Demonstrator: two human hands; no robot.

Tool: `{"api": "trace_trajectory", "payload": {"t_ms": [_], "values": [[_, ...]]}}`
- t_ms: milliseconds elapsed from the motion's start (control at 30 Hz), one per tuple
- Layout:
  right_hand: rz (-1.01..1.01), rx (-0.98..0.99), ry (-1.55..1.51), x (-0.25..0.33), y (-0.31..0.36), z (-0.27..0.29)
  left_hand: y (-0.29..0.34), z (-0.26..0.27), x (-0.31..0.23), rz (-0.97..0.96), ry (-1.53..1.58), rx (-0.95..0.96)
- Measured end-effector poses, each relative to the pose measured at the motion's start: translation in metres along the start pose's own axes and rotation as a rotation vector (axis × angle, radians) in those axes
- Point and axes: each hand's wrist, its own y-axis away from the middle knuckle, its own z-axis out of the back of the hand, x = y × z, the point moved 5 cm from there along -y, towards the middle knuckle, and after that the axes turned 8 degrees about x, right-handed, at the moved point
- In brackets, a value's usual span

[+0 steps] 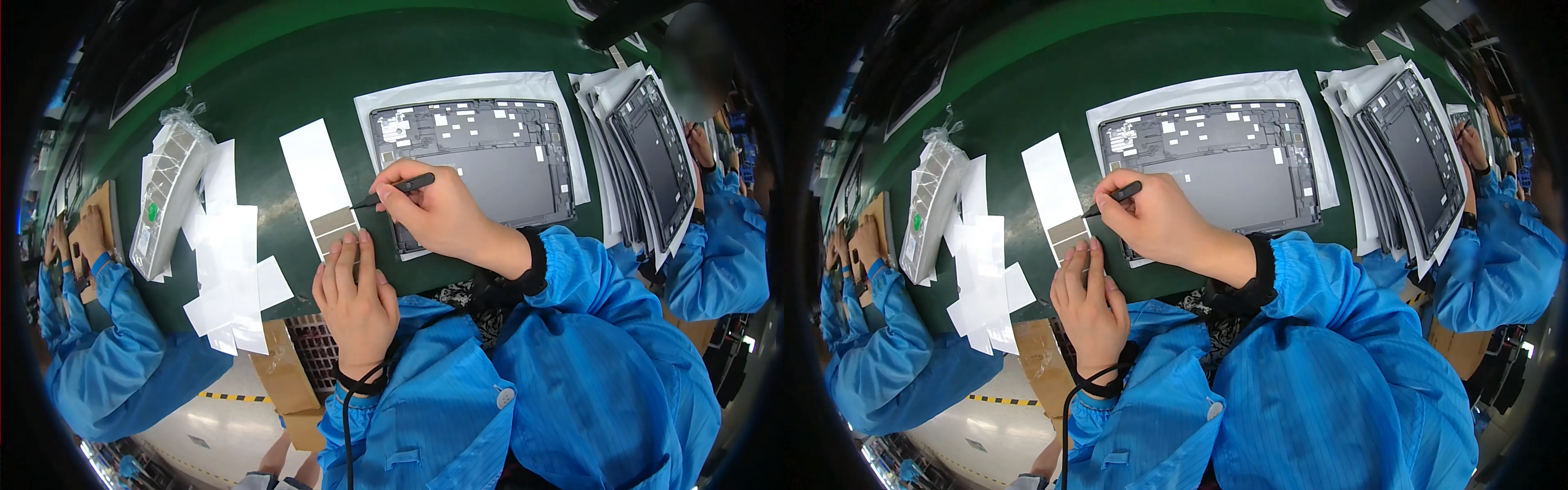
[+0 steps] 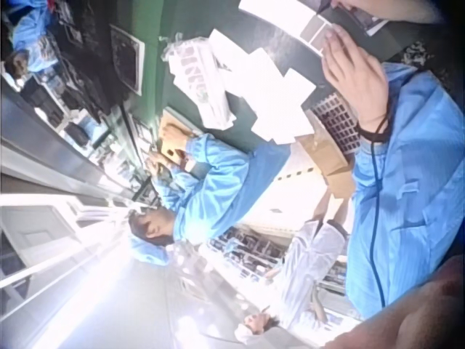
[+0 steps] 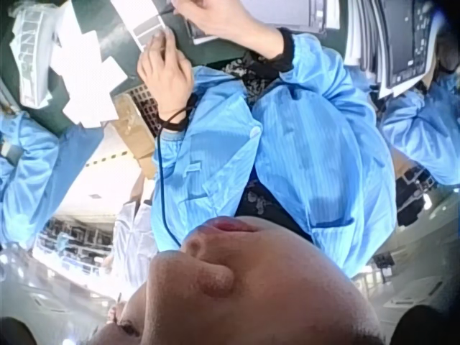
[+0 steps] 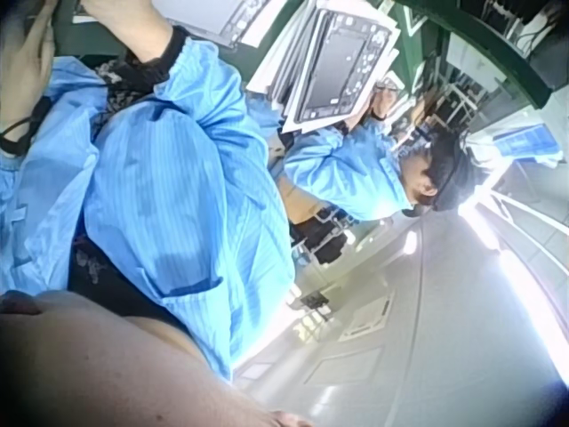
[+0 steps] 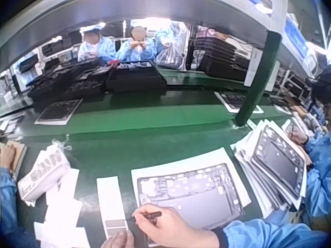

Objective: Assembling electronic components into a tablet or laptop frame.

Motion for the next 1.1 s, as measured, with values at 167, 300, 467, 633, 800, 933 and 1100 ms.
{"api": "trace_trajectory", "payload": {"t_ms": [167, 300, 467, 633, 800, 933, 1100], "values": [[0.005, 0.022, 0.051, -0.001, -0.003, -0.004, 0.002, 0.001, 0.002, 0.004, 0.005, -0.001], [0.037, -0.048, -0.083, 0.012, 0.004, -0.002, 0.001, 0.002, -0.002, -0.001, 0.007, -0.007], [0.210, -0.268, -0.161, 0.048, 0.042, 0.055, -0.007, 0.006, 0.000, -0.004, 0.117, -0.021], [0.147, -0.522, 0.030, 0.017, 0.124, 0.158, -0.004, 0.025, -0.027, -0.044, -0.005, -0.206], [0.149, -0.683, 0.206, -0.013, 0.173, 0.187, -0.048, 0.003, -0.124, -0.321, 0.266, 0.049], [0.146, -0.688, 0.155, -0.021, 0.174, 0.191, -0.072, -0.029, -0.173, -0.405, 0.250, 0.169], [0.144, -0.618, 0.201, -0.019, 0.174, 0.194, -0.087, -0.048, -0.191, -0.413, 0.213, 0.157]]}}
